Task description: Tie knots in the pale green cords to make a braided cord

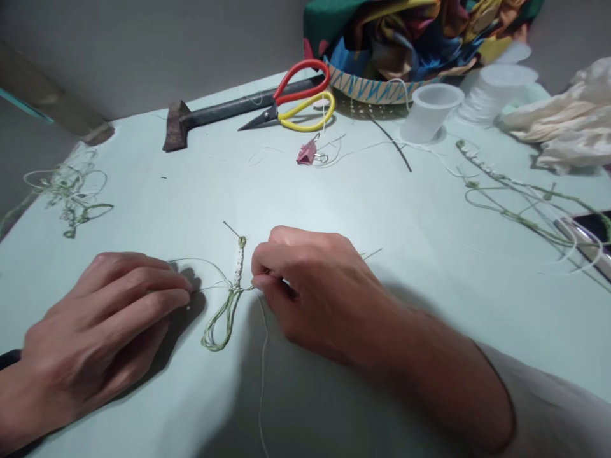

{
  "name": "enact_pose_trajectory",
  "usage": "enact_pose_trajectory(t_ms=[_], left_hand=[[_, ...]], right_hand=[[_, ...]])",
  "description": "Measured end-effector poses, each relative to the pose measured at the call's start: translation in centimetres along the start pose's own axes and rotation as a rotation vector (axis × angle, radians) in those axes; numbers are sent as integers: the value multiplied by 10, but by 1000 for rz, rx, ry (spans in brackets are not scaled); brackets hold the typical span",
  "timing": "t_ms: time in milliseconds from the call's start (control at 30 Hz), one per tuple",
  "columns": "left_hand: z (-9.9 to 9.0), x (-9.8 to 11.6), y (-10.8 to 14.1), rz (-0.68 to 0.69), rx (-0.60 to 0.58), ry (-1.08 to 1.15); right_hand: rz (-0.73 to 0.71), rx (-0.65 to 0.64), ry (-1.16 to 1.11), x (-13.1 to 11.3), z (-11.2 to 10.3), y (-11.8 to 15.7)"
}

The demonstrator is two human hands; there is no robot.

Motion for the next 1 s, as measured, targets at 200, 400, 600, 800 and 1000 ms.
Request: enact_pose_trajectory(t_ms=[200,400,600,800,1000], left_hand=[[1,-4,-8,-15,-3,-32],[2,-16,-25,-14,71,-1],[6,-22,-34,35,23,120],[5,-8,-27,-20,60,123],[6,-5,-26,-69,84,155]], right_hand=[[-4,14,9,-1,-2,1],[8,-77,42,-3,-8,-3],[-4,-82,30,-2,-7,-5],[-7,-88,21,-4,-10,-3],[-26,-83,21,-6,-10,-2]])
Point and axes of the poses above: each hand's wrist, its own y-axis away from the middle knuckle, its own z-axis out of the palm, x = y × z, the point moved 1 cm from there along -y, towards the middle knuckle, and after that the axes turned 8 degrees about y, right-handed, at the moved point
